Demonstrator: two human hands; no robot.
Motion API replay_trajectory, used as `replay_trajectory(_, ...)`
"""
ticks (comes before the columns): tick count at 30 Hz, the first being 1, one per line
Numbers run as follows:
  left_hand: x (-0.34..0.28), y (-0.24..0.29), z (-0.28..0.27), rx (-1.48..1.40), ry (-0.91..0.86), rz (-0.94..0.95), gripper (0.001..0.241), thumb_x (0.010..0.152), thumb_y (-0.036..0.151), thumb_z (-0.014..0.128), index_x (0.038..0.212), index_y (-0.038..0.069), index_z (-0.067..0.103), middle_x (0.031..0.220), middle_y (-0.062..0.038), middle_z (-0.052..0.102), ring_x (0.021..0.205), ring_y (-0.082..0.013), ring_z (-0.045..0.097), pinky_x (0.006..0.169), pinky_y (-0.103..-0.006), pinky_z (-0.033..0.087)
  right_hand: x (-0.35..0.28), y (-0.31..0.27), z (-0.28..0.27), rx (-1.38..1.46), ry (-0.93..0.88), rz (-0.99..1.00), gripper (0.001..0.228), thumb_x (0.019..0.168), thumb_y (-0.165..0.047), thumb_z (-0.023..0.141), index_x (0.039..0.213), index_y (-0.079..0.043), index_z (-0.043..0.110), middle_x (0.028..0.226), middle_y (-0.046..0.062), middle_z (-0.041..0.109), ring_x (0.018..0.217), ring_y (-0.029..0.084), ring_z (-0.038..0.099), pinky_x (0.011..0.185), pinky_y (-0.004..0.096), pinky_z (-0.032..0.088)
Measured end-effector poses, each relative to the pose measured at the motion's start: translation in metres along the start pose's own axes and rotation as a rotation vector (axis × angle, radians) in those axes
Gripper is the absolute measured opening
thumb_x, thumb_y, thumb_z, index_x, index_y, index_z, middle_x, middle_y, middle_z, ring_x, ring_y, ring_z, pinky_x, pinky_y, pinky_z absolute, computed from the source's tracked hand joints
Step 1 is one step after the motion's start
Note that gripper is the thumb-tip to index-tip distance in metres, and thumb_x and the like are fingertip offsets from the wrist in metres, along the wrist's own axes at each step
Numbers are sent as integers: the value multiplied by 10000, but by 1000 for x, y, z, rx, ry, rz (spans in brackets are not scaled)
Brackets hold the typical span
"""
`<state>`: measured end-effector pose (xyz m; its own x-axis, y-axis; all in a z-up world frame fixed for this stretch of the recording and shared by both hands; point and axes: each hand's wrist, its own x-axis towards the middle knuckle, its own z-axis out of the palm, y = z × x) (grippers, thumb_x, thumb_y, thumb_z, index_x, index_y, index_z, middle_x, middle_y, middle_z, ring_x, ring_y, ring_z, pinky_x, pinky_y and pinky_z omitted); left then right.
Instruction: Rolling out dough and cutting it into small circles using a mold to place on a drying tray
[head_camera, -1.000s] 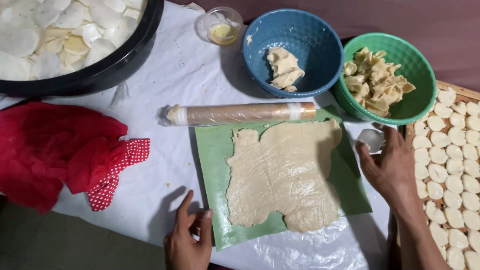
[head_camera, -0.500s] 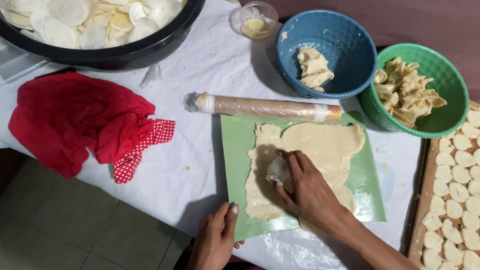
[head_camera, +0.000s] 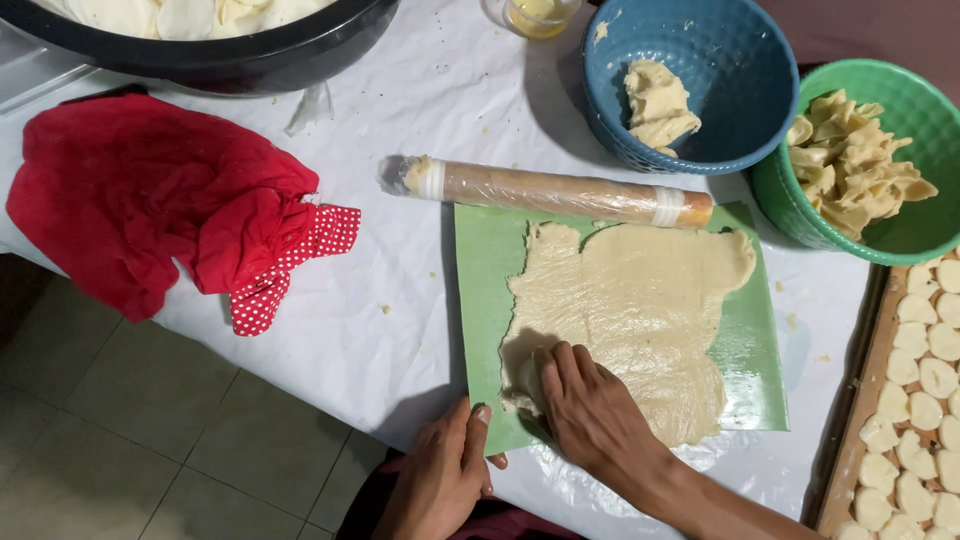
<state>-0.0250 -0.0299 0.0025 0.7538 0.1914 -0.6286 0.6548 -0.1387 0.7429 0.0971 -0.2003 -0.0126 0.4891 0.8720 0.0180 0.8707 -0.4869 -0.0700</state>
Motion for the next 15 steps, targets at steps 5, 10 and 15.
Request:
replay_trajectory(5, 4, -6, 4, 116, -11, 10, 216, 1051, 251, 441, 1111, 129, 608, 656, 27, 726, 442, -114, 617, 500, -289, 545, 3, 0, 8, -196, -8, -50, 633, 937, -482, 651, 1220, 55, 474, 988, 155, 572, 679, 188, 574, 322, 254, 433)
replay_trajectory(10, 1, 4, 2, 134, -21, 21, 252, 1055, 261, 431, 1206, 145, 595, 683, 27, 717, 482, -96, 611, 550, -289, 551, 10, 8, -5, -178, -15, -91, 590, 969, -445, 618, 1280, 20, 430, 1023, 152, 552, 677, 189, 582, 336, 253, 461)
replay_trajectory(15, 1, -5, 5, -44, 47, 48, 224, 1012, 184, 507, 1158, 88, 646, 628, -22, 721, 406, -134, 585, 423, -279, 523, 15, 21, -25, 314, -227, 129, 585, 961, -367, 438, 1334, 83, 436, 928, 283, 698, 428, 274, 653, 365, 374, 620)
